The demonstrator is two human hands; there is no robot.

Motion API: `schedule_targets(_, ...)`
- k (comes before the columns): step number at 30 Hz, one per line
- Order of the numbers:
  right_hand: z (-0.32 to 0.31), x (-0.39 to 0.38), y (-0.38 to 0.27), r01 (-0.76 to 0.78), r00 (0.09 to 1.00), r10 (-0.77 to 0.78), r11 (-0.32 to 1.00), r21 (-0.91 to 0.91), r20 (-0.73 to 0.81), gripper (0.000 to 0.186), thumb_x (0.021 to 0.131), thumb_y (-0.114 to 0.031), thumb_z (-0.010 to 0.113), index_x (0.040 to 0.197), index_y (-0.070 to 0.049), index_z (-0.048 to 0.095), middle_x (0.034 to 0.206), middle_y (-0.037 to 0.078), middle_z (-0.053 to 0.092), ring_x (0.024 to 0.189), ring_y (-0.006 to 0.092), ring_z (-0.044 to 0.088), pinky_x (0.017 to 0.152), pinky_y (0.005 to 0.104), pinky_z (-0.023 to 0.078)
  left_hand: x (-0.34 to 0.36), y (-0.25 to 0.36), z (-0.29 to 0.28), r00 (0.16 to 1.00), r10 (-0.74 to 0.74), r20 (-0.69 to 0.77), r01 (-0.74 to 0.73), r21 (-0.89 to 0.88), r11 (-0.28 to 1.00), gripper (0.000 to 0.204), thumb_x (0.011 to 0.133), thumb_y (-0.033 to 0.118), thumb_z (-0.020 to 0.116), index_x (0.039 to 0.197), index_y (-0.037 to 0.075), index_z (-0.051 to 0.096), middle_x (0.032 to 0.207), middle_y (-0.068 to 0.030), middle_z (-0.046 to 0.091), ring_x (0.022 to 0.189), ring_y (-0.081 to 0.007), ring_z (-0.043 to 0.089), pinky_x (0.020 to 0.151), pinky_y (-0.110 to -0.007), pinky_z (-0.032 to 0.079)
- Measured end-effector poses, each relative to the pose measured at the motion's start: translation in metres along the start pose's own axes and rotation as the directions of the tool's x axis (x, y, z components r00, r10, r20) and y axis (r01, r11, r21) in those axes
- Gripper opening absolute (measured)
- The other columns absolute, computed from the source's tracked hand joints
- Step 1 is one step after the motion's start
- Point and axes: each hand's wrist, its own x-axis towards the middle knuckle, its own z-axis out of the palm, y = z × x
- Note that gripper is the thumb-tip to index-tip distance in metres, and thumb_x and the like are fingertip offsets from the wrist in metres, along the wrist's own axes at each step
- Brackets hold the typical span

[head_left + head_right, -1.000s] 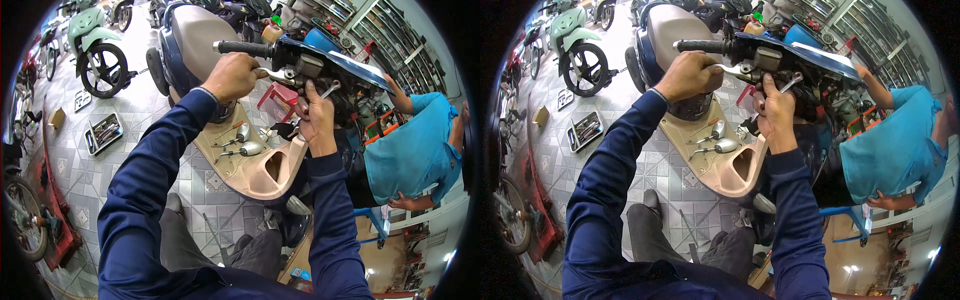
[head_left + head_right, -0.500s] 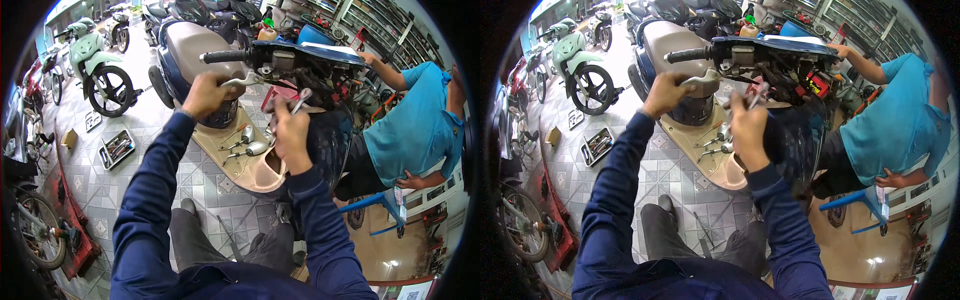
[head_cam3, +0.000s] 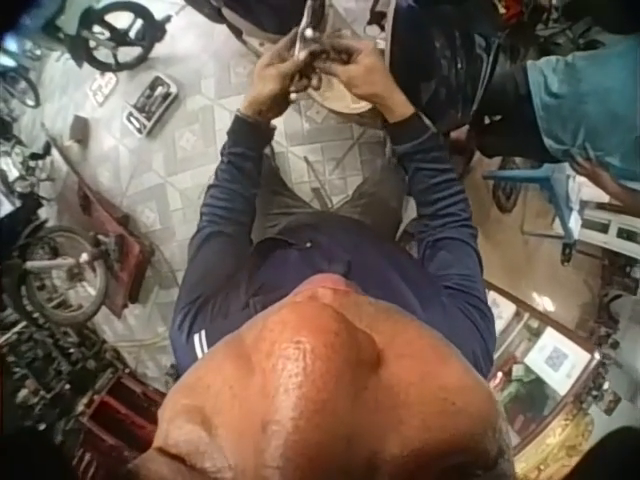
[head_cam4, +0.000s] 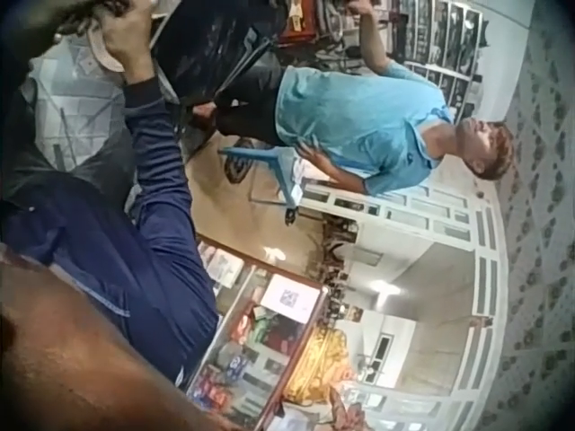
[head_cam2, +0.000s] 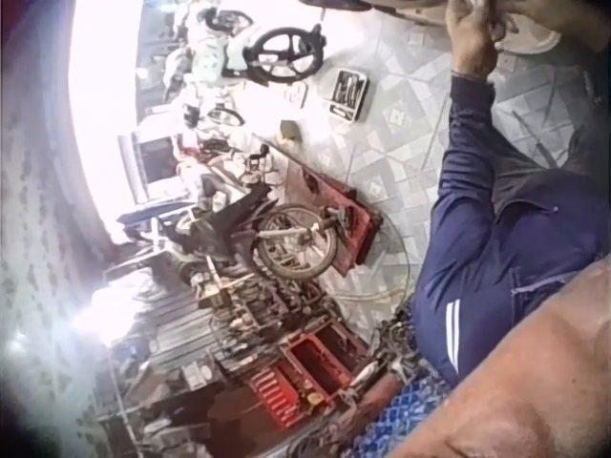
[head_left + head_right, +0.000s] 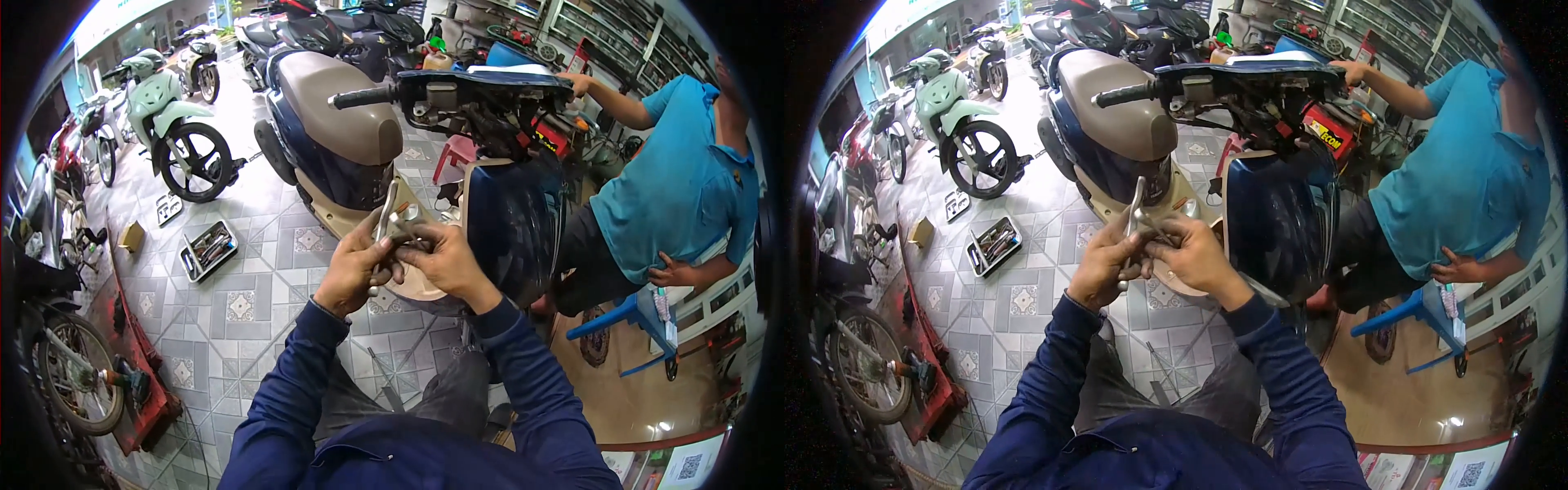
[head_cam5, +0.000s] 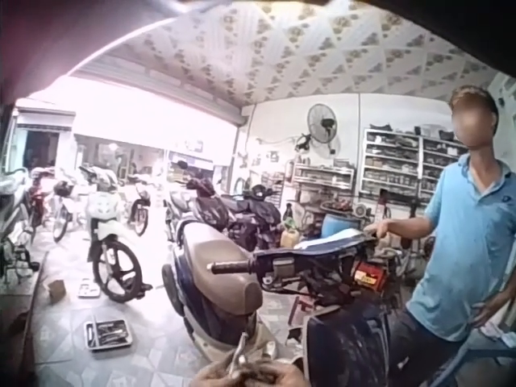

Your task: Repairing and assembling a motorcycle brake lever component.

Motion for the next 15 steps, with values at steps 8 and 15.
schedule_targets(8, -0.01, 0.029, -0.058, 0.176, 0.983, -0.181, 0.945, -0.277, 0.006, 0.016, 0.09, 0.008, 0.065, 0.106, 0.005, 0.064, 0.087, 0.006, 0.066, 0.07, 0.0096, 0.063, 0.06, 0.0247, 0.051, 0.04, 0.03, 0.02, 0.991, 0.116, 0.073, -0.107, -0.119, 0.987, 0.042, 0.103, 0.011, 0.049, 0.143, 0.001, 0.038, 0.09, -0.0085, 0.065, 0.061, -0.0118, 0.062, 0.045, -0.018, 0.043)
schedule_targets(15, -0.015, 0.063, -0.083, 0.296, 0.936, -0.352, 0.812, -0.504, -0.017, 0.014, 0.089, 0.007, 0.066, 0.103, 0.003, 0.065, 0.086, 0.003, 0.066, 0.068, 0.0083, 0.061, 0.059, 0.0241, 0.05, 0.078, 0.05, 0.034, 0.986, 0.165, 0.035, -0.153, -0.227, 0.962, 0.029, 0.103, 0.014, 0.052, 0.13, 0.002, 0.055, 0.076, -0.0054, 0.065, 0.049, -0.0115, 0.059, 0.04, -0.021, 0.041)
